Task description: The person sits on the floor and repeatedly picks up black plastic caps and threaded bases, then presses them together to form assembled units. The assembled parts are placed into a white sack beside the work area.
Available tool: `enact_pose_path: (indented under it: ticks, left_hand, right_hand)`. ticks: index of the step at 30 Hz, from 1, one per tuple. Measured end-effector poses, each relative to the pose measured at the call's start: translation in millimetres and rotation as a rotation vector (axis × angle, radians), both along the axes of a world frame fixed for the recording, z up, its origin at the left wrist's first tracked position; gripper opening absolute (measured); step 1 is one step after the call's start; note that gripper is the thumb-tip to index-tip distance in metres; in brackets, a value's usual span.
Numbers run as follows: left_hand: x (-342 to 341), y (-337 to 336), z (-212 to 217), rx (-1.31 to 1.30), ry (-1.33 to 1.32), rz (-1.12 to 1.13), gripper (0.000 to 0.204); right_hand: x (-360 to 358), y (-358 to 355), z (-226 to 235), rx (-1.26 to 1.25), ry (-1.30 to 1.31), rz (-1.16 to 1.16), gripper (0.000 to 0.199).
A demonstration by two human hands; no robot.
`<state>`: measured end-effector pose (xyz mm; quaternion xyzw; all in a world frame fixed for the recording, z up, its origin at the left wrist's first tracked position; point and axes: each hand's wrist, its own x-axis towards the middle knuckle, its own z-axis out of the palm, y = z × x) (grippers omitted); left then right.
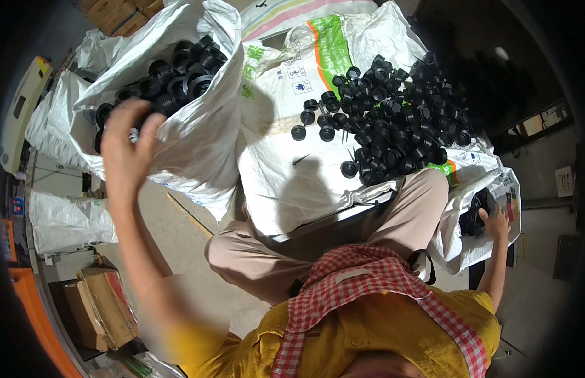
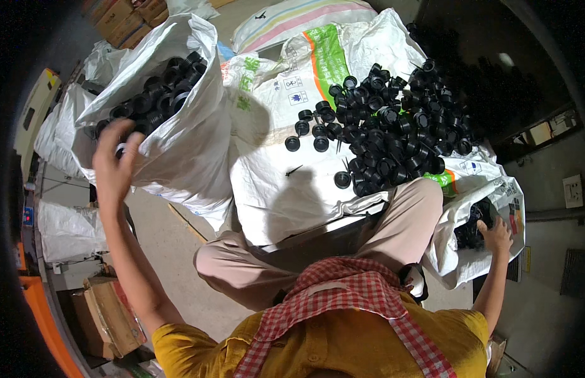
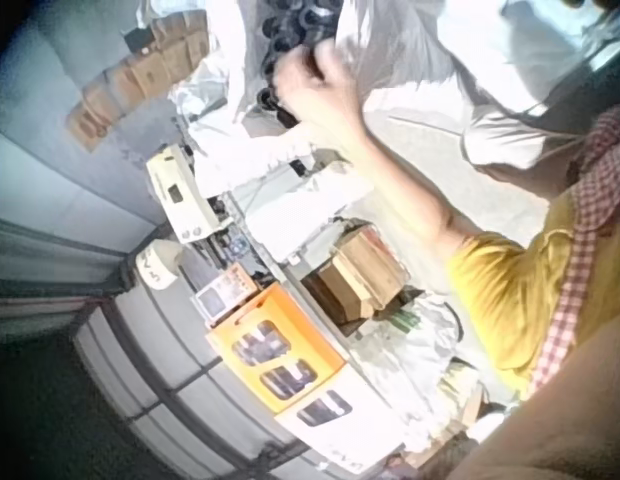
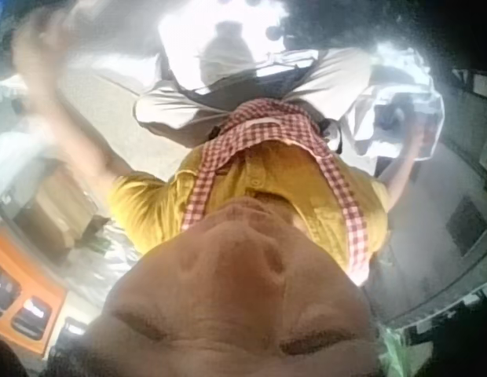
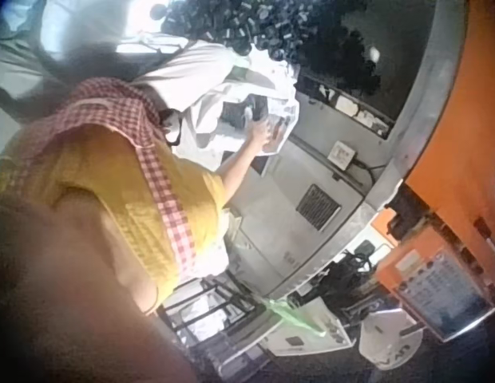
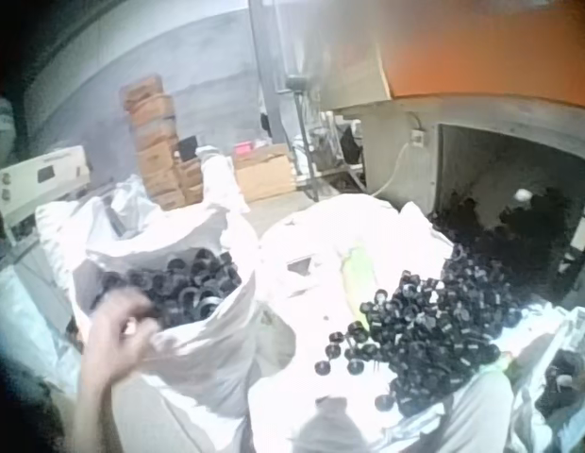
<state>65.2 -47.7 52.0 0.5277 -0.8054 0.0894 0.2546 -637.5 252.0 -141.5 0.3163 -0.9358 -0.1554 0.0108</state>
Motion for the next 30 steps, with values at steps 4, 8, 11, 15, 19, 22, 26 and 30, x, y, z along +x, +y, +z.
enact_pose_path:
  ticks: [4, 8, 11, 15, 19, 22, 26, 30]
  left_hand:
    - [-28, 22, -32, 0.023, -0.342, 0.164, 0.044]
    - [1, 44, -22, 0.033, 0.111, -0.054, 0.033]
    - [-57, 50, -9, -0.18, -0.161, 0.123, 0.042]
    - [-145, 91, -109, 0.008, 0.305, -0.325, 0.044]
    - [-227, 124, -270, 0.607, 0.116, -0.344, 0.06]
    - [-265, 134, -353, 0.859, -0.136, -0.29, 0.057]
    - [-266, 139, -379, 0.873, -0.157, -0.246, 0.059]
    - [-263, 143, -379, 0.778, -0.195, -0.269, 0.059]
  right_hand:
    - [-14, -36, -3, -0.313, 0.198, 0.22, 0.053]
    - [-2, -94, 17, -0.702, -0.04, 0.5, 0.033]
    - [12, -140, 2, -0.717, -0.364, 0.45, 0.034]
    - [-10, -206, -72, -0.684, -0.526, 0.427, 0.046]
    - [-56, -267, -139, -0.537, -0.491, 0.159, 0.079]
    - [-111, -273, -177, -0.414, -0.568, 0.129, 0.087]
    - [-94, -296, -200, -0.554, -0.749, -0.039, 0.105]
    - [-55, -340, -212, -0.42, -0.65, -0.174, 0.108]
